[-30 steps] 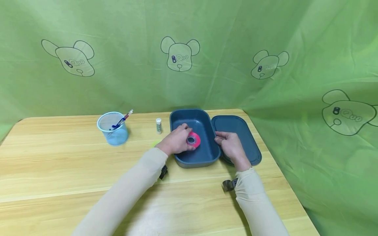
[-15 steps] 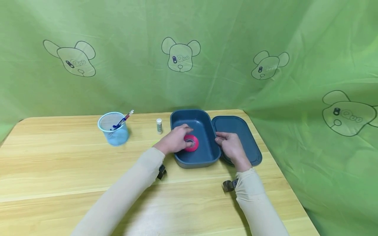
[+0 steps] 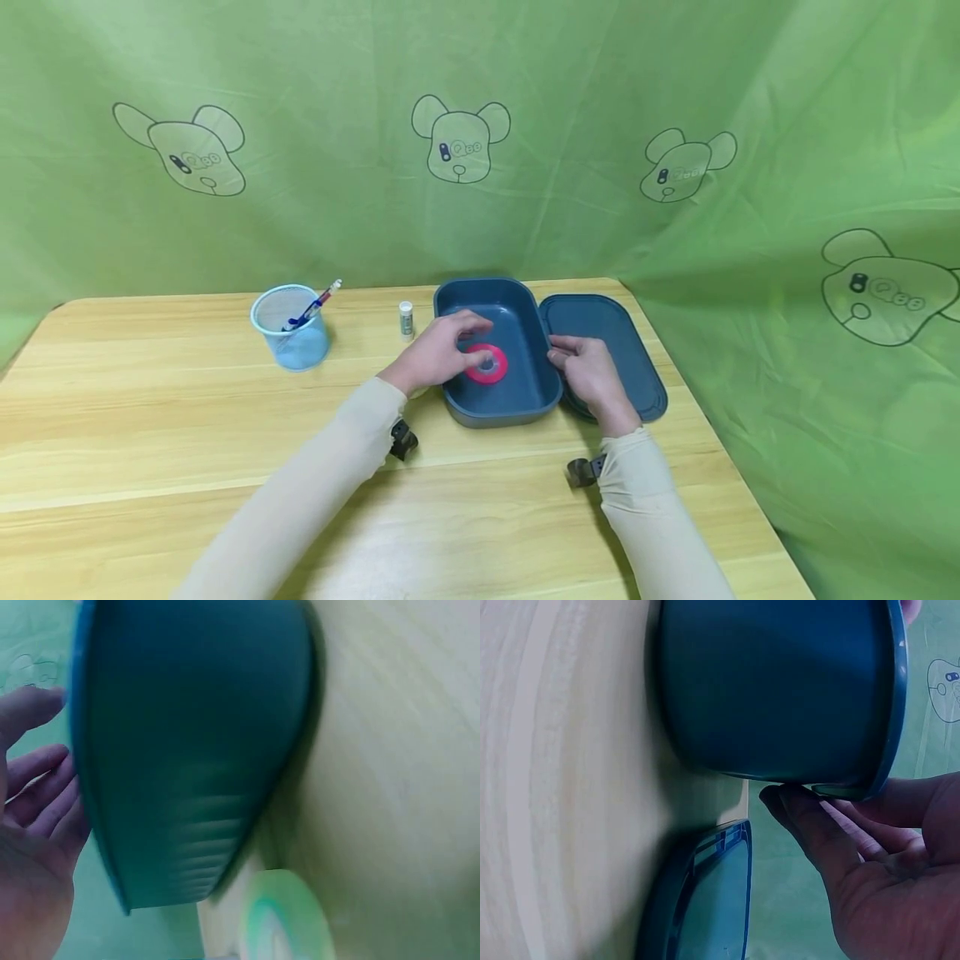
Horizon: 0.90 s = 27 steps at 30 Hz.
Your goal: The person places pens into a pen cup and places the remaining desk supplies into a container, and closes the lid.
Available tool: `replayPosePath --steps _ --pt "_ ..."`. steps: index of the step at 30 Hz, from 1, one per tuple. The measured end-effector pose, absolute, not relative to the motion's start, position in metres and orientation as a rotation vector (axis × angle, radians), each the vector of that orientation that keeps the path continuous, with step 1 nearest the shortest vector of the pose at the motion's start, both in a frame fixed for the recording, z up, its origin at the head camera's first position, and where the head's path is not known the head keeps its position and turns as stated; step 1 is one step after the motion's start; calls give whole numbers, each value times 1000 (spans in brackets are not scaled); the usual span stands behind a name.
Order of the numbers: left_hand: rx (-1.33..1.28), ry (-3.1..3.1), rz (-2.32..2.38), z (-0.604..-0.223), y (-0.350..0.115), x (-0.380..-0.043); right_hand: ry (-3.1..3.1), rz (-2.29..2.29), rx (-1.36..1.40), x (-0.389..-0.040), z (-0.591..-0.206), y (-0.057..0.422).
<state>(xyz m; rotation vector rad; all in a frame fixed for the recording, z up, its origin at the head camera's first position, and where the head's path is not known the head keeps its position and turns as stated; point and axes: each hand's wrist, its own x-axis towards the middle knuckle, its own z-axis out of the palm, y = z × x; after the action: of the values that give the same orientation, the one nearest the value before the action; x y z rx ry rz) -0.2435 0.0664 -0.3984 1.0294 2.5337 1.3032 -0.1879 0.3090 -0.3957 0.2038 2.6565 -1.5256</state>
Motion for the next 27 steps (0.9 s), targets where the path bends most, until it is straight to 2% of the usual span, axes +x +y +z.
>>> replayPosePath --steps 15,27 --pt "947 2489 1609 -380 20 -229 2660 -1522 194 -188 -397 311" --pt "804 2567 1561 -392 -19 -222 2669 -1507 183 -187 -397 311"
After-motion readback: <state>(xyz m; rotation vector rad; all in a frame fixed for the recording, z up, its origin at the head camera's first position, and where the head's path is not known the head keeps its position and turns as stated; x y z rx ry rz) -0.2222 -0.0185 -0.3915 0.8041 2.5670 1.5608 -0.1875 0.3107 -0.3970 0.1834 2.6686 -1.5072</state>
